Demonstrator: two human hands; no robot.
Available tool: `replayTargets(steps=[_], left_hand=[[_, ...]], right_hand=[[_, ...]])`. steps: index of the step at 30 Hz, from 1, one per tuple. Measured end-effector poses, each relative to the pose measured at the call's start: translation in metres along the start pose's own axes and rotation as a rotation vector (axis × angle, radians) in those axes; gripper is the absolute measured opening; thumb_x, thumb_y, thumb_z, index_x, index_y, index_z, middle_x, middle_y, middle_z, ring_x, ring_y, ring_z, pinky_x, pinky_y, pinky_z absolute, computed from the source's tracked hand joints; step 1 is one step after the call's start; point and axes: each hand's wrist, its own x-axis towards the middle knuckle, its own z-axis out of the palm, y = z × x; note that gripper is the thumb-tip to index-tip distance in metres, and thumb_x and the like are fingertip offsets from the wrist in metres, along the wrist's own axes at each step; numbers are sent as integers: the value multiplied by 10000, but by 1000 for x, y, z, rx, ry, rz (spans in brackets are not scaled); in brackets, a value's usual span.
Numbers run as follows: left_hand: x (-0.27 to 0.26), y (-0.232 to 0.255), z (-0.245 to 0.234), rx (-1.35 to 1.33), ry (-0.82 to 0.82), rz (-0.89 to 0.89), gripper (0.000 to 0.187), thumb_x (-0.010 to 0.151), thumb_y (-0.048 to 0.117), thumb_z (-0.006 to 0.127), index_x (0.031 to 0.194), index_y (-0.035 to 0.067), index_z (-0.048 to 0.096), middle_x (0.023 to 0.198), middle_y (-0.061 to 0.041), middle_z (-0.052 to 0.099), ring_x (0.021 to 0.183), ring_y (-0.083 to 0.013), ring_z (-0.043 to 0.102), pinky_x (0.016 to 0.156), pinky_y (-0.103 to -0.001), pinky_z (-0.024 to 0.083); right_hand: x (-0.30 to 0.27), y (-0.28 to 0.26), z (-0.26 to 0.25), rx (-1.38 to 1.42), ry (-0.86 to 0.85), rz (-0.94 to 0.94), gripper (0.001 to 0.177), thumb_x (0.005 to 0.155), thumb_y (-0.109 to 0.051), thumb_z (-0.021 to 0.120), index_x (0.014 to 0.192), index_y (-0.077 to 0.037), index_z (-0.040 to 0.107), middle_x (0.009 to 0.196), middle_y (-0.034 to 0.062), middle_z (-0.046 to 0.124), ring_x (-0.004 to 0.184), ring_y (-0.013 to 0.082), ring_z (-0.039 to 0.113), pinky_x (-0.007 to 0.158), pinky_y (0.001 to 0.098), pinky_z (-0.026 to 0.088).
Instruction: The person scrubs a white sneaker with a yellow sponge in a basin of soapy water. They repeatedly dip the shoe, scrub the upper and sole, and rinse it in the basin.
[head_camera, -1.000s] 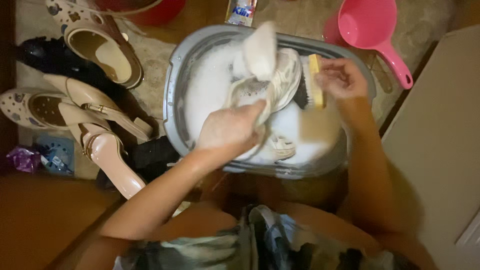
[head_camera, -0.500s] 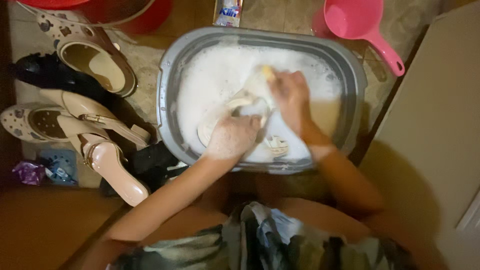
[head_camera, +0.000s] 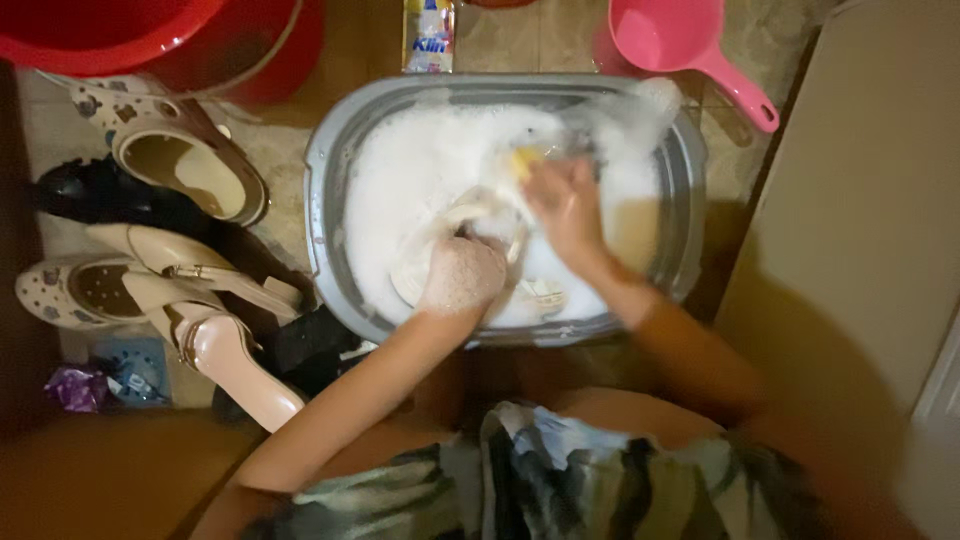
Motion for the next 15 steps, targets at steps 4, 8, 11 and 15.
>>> replayTargets(steps=[4, 8, 11, 15], left_hand=[[5, 6, -6, -44, -83, -26, 186, 854, 240, 588, 807, 145, 741, 754, -81, 738, 680, -253, 689, 639, -454, 483], [18, 0, -46, -147, -226, -82, 469, 1080, 416, 477, 921, 87, 772, 927, -155, 753, 861, -317, 694, 787, -476, 495], [34, -10, -76, -54, -223, -60, 1058, 576, 795, 630, 1224, -40, 654, 1199, -219, 660, 1055, -397, 640, 777, -541, 513], [71, -27, -78, -442, -770, 43, 1104, 720, 865, 591, 1399, -5, 573, 1476, -235, 530, 1362, -367, 513, 1159, -436, 390]], right_hand=[[-70, -30, 29, -1100, -171, -631, 218, 864, -131, 831, 1040, -29, 753, 1079, 144, 555, 1028, 265, 585, 842, 359, 551], [-52, -57, 18, -1062, -102, -458, 211, 880, -123, 853, 1015, -45, 711, 1148, 158, 617, 1090, 313, 614, 949, 418, 552], [-12, -73, -9, -1258, 35, -588, 304, 873, -116, 831, 1093, 11, 664, 1142, 215, 606, 1079, 388, 603, 932, 503, 516], [32, -62, -29, -1619, 32, -306, 312, 911, -156, 764, 1150, 5, 645, 1173, 199, 614, 1093, 367, 613, 947, 490, 519]])
